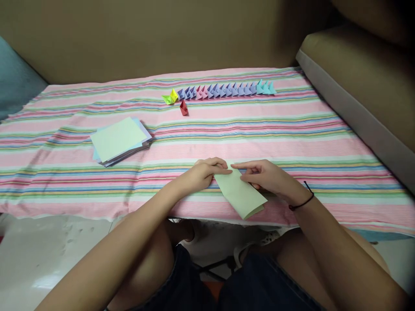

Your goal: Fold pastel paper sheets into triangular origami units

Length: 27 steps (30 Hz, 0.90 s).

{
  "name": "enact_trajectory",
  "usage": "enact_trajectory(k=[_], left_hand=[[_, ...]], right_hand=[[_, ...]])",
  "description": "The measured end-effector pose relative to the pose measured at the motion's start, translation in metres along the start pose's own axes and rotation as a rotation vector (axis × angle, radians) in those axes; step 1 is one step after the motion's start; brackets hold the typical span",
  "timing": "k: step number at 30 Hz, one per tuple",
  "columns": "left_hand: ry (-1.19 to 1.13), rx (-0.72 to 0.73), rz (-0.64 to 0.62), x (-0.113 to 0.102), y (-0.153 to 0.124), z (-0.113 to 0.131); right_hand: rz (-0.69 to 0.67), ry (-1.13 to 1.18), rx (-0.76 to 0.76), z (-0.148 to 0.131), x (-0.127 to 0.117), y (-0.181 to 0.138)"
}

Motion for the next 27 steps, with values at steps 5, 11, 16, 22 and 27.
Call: enact_trajectory(k=[5, 11, 16, 22, 27], left_hand=[[-0.049, 0.032, -0.013, -0.0005, 0.0014, -0.0026], [-0.056, 0.024, -0.045, -0.0009, 0.0020, -0.0012], [-0.070, 0.028, -0.058, -0.0009, 0.0025, -0.0027], [-0.120, 0.036, -0.075, -0.0003, 0.0029, -0.0074], [-0.165, 0.039, -0.100, -0.0004, 0.0039, -0.0102]], right_hand=[[-0.006, 0.009, 0.007, 0.0006, 0.0010, 0.0003], [-0.017, 0.019, 0.009, 0.0024, 0.0006, 0.0002], [-0.013, 0.037, 0.016, 0.0010, 0.0008, -0.0016], [-0.014, 0.028, 0.011, -0.0004, 0.0013, -0.0018], [-0.013, 0.044, 0.015, 0.0004, 0.0013, -0.0012]])
Point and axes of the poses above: each hand's wrist, its own y-axis towards the middle knuckle, its own x-axis out of the palm, z = x × y, the point moved 8 cm from there along y, towards the middle knuckle
